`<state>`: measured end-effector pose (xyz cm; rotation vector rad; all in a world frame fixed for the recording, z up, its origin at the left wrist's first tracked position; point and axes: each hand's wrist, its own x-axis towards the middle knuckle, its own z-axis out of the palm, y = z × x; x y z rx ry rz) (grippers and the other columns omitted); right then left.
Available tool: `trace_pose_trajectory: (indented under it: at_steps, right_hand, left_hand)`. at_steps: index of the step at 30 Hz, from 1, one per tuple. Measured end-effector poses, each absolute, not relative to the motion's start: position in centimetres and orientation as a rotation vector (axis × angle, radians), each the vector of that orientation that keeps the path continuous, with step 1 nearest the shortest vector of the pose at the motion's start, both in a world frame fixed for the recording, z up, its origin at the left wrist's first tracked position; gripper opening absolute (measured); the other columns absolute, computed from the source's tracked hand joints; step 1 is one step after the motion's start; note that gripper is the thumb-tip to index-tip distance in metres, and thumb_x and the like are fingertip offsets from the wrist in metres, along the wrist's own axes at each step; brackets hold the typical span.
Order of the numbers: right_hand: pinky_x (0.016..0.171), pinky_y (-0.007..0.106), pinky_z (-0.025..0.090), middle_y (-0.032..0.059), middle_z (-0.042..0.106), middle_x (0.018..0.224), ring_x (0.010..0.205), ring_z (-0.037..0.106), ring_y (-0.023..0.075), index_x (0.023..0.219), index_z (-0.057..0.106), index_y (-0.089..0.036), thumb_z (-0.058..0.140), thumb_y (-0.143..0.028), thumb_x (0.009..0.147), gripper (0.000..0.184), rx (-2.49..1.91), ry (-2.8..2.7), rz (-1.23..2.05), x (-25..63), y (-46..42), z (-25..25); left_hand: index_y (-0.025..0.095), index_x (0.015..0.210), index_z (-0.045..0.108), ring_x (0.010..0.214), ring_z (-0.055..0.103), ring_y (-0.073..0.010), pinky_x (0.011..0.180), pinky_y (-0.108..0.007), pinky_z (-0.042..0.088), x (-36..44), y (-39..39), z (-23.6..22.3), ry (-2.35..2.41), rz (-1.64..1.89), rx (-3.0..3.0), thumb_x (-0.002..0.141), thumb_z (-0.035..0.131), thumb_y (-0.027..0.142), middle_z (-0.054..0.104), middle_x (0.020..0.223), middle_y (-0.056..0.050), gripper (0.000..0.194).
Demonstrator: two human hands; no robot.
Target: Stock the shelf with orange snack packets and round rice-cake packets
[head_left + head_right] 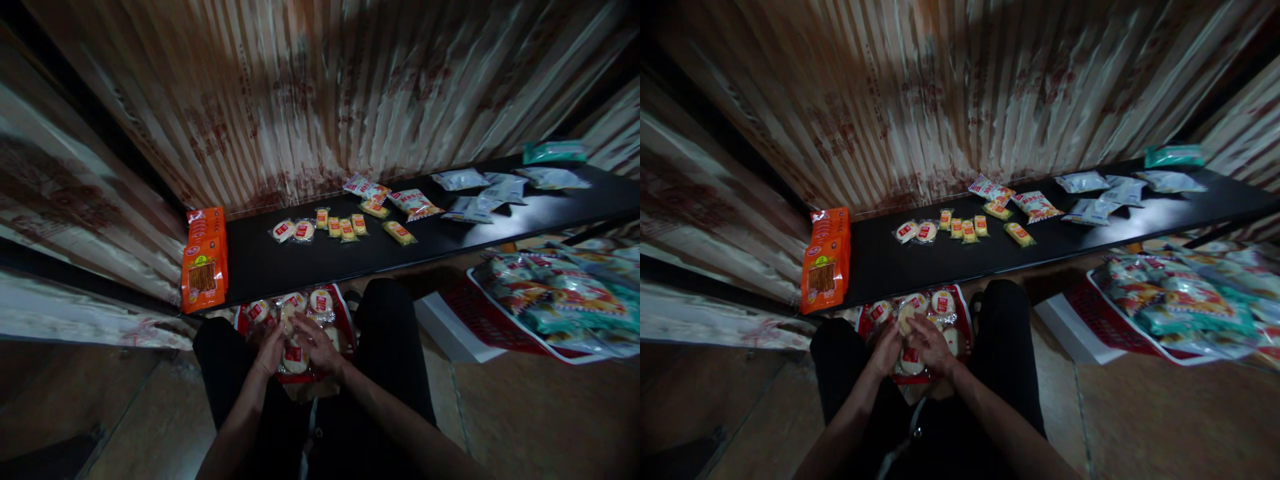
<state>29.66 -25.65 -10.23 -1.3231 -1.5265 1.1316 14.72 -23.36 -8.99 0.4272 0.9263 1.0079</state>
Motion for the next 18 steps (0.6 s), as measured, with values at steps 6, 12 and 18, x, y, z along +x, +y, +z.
trace_pose_trajectory:
  at_steps: [6,12,18]
  right_hand:
    - [0.104,0.043,0.037,0.0093,0.049,0.136,0.125,0.046,0.0218,0.116,0.062,-0.023,0.052,-0.019,0.080,0.038,-1.262,-1.672,1.044,29.2,-25.7,-10.0]
    - [0.095,0.039,0.045,0.0116,0.058,0.123,0.111,0.056,0.0209,0.102,0.067,-0.020,0.051,-0.023,0.081,0.026,-1.296,-1.583,0.946,29.2,-25.6,-9.2]
    - [0.093,0.037,0.047,0.0111,0.062,0.114,0.106,0.058,0.0215,0.102,0.066,-0.020,0.048,-0.037,0.085,0.030,-1.373,-1.549,0.955,29.3,-25.7,-7.4]
  left_hand:
    - [0.013,0.101,0.065,0.087,0.065,-0.0176,0.088,-0.031,0.046,14.3,-22.4,-8.3,0.874,1.009,0.170,0.075,0.062,0.026,0.072,0.092,-0.006,0.029]
    - [0.009,0.107,0.061,0.082,0.065,-0.0185,0.077,-0.031,0.051,13.9,-22.4,-8.2,0.847,0.960,0.057,0.080,0.055,0.022,0.071,0.090,-0.009,0.031]
    - [0.015,0.103,0.062,0.090,0.063,-0.0175,0.082,-0.031,0.050,14.0,-22.9,-8.0,0.817,0.966,0.096,0.078,0.062,0.022,0.069,0.098,-0.006,0.025]
